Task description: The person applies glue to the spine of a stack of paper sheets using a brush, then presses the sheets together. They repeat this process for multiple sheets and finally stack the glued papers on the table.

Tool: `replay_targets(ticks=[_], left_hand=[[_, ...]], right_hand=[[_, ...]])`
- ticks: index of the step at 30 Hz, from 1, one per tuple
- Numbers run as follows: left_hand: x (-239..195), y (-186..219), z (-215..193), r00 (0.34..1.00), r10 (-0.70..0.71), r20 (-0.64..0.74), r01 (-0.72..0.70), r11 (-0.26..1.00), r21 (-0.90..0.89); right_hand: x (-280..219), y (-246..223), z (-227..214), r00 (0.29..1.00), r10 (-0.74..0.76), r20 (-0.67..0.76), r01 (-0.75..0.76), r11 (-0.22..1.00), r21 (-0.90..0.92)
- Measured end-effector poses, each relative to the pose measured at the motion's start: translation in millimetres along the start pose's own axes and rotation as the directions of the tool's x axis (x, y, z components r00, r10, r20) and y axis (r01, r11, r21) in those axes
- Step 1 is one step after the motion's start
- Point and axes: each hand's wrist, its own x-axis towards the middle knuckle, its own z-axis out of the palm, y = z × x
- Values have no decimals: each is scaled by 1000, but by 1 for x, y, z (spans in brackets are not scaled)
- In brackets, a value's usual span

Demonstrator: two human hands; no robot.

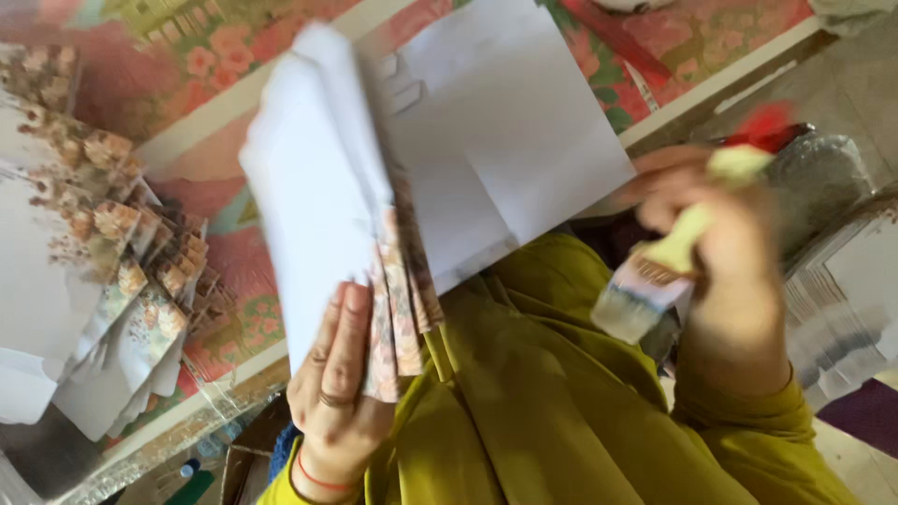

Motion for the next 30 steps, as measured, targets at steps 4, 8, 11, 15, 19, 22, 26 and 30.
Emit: replay_targets(ticks=[4,8,11,15,19,22,26,30], left_hand=[[-9,0,41,964,-219,151,227,973,-34],[-17,-3,64,975,-111,192,76,980,181],[-12,-4,75,998,-47,33,39,974,225],[-10,-2,75,998,-57,38,46,968,245],[-5,-3,76,996,-67,61,49,965,259],[-7,0,72,993,-76,91,50,966,254],[-4,0,73,991,-86,98,60,968,244],[-8,1,68,973,-93,212,46,974,220]], right_hand=[[-1,67,-47,752,-566,-337,658,671,342],[-19,157,-83,509,-858,-75,855,514,-70],[2,206,-56,198,-961,191,892,96,-441],[-15,121,33,189,-974,125,869,107,-484],[-12,133,26,148,-979,138,894,73,-442],[-13,148,23,113,-983,147,917,46,-397],[-4,164,12,41,-986,160,944,-14,-328],[12,169,-16,196,-905,377,930,49,-365]])
